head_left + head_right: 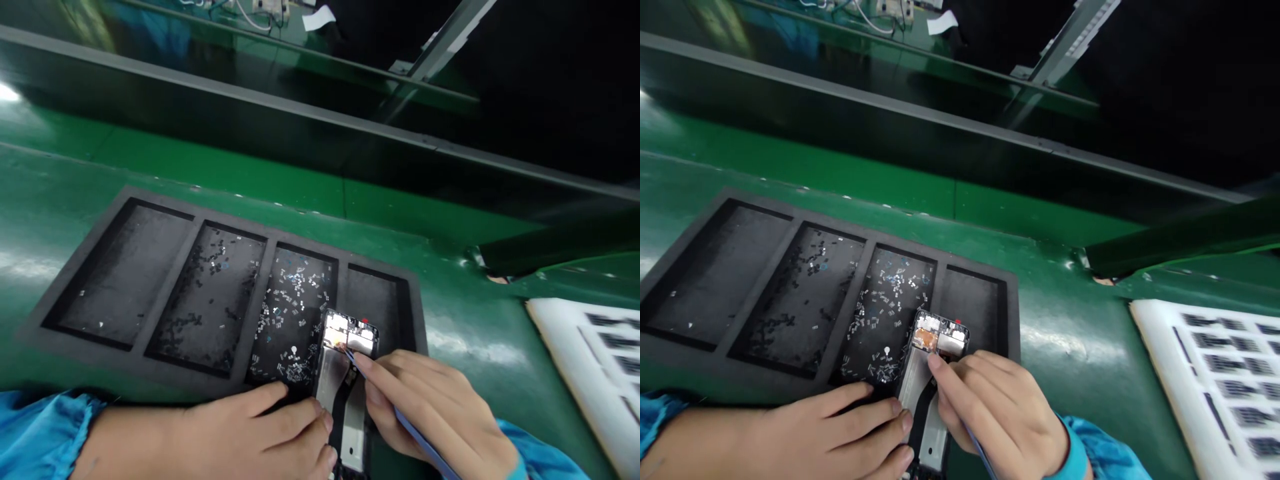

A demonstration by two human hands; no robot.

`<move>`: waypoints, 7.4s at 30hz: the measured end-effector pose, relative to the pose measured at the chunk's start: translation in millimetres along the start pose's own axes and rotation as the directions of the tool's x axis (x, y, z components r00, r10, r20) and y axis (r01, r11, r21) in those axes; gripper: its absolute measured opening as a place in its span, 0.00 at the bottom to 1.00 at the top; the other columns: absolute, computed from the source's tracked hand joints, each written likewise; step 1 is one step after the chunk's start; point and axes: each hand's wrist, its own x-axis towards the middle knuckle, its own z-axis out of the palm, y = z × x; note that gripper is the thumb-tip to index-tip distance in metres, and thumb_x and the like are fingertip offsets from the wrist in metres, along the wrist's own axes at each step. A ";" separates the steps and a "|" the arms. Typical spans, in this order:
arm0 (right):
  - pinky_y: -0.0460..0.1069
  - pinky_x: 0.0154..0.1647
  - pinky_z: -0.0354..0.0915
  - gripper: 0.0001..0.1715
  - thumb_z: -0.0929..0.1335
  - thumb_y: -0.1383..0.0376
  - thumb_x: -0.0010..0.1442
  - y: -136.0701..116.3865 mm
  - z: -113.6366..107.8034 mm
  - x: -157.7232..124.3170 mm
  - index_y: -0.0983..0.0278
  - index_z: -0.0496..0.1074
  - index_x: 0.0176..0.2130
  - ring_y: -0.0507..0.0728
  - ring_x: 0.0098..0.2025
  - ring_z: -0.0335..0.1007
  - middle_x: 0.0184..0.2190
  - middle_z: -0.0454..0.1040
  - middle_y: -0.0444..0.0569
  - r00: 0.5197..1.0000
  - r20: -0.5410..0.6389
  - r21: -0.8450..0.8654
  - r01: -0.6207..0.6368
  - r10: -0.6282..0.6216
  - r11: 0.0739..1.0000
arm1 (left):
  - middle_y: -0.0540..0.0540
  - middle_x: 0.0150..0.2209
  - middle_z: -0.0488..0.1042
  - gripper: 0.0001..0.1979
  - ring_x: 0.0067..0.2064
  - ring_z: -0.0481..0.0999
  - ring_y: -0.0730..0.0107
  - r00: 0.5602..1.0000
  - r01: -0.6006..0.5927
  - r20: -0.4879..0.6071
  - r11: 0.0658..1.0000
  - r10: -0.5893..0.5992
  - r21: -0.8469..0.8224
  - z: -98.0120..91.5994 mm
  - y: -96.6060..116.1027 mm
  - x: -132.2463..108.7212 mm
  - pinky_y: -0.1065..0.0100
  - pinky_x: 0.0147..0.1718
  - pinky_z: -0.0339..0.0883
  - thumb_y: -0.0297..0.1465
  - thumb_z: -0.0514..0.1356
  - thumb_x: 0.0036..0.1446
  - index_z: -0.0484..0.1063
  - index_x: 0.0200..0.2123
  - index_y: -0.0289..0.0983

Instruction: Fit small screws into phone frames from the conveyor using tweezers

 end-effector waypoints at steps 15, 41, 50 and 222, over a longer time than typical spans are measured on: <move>0.45 0.18 0.66 0.09 0.67 0.61 0.70 2.7 16.4 2.4 0.62 0.76 0.45 0.50 0.17 0.67 0.19 0.74 0.43 0.638 -0.100 0.810 -0.394 0.763 0.435 | 0.51 0.41 0.77 0.11 0.39 0.77 0.75 0.553 0.574 0.285 0.110 -0.783 -0.811 -2.8 -18.5 65.5 0.73 0.41 0.70 0.25 0.61 0.61 0.79 0.45 0.39; 0.46 0.37 0.76 0.06 0.68 0.70 0.66 -1.9 4.4 3.2 0.62 0.72 0.45 0.54 0.34 0.79 0.32 0.79 0.48 0.945 -0.211 0.423 -0.143 0.251 0.895 | 0.50 0.36 0.79 0.12 0.37 0.79 0.79 0.599 0.497 0.051 0.321 -0.799 -0.806 7.9 -8.3 47.9 0.80 0.41 0.73 0.22 0.56 0.69 0.79 0.45 0.37; 0.47 0.35 0.76 0.07 0.67 0.72 0.67 -5.0 2.4 8.6 0.62 0.71 0.44 0.54 0.32 0.79 0.31 0.80 0.48 0.953 -0.209 0.379 -0.129 0.221 0.916 | 0.47 0.38 0.78 0.11 0.38 0.79 0.76 0.661 0.475 -0.008 0.426 -0.751 -0.769 8.6 -7.5 45.3 0.78 0.40 0.74 0.21 0.56 0.69 0.78 0.46 0.34; 0.46 0.22 0.59 0.24 0.66 0.46 0.67 5.4 16.2 33.8 0.63 0.71 0.32 0.50 0.21 0.60 0.19 0.65 0.42 0.615 0.230 0.789 -0.571 0.754 0.226 | 0.50 0.24 0.72 0.13 0.27 0.71 0.75 0.414 0.505 0.535 -0.304 -0.736 -0.808 -7.0 -14.2 48.5 0.74 0.29 0.68 0.39 0.64 0.59 0.73 0.33 0.33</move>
